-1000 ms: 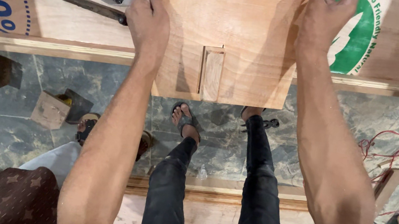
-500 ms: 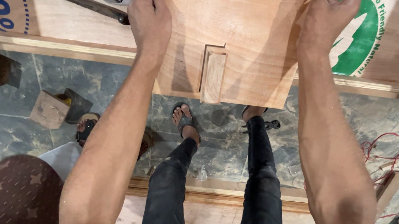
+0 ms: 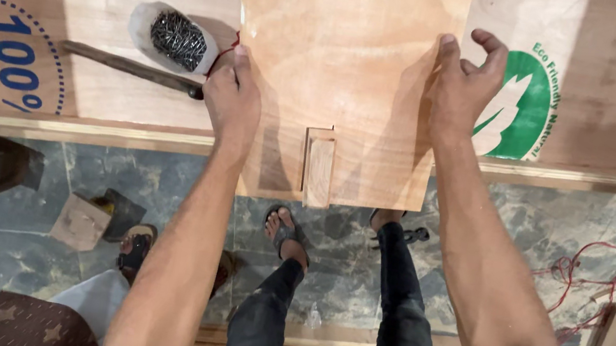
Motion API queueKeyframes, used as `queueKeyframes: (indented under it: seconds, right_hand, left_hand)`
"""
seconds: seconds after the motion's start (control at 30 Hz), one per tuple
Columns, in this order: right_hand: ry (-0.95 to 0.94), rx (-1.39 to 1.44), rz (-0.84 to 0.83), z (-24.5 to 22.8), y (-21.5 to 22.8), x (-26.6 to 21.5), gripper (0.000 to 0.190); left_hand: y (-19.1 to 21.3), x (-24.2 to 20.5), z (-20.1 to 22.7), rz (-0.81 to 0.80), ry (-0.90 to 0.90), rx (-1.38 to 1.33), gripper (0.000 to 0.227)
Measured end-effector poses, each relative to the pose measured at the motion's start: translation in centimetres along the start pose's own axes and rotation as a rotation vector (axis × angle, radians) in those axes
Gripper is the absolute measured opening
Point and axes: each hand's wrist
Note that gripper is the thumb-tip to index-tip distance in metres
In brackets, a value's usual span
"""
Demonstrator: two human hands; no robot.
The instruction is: The person positions wooden components together on the floor and hammers nails into the joints to secure them. They handle a hammer and individual nails, reaching into a container to retrieve more nails as they work around the edges of the structure.
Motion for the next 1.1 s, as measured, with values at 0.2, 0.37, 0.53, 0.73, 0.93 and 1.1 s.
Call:
queueKeyframes:
  seconds: [0.2, 0.37, 0.53, 0.73, 0.93, 1.1]
  right_hand:
    - [0.041, -0.085, 0.016, 0.1, 0.0, 0.1, 0.039]
    - [0.068, -0.029, 0.005, 0.4, 0.2, 0.2, 0.039]
    - [-0.042, -0.066, 0.051, 0.7, 0.2, 0.2, 0.039]
    - [0.077, -0.059, 0.028, 1.4, 0.5, 0.6, 0.037]
    - [0.121, 0.018, -0.012, 1.6, 0.5, 0.7, 0.039]
    - [0.041, -0.092, -0.076, 2.5, 1.5, 1.3, 0.038]
  left_hand:
    - [-0.7, 0.4, -0.8, 0.010, -0.006, 0.050, 0.063]
    - [-0.8, 0.4, -0.6, 0.025, -0.036, 0.022, 0.061]
    - [-0.4, 0.2, 0.1, -0.035, 0.053, -0.018, 0.062]
    - [-0.3, 0.1, 0.2, 0.006, -0.021, -0.037, 0.056]
    - [-0.4, 0.3, 0.2, -0.057, 0.032, -0.004, 0.058]
    - [0.4, 0.3, 0.2, -0.074, -0.004, -0.069, 0.054]
Point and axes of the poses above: each hand's wrist, its own x-axis towards the middle knuckle, its own y-axis out of the back of the hand, z = x × y, and after that the axes turned 7 degrees about x, right-handed
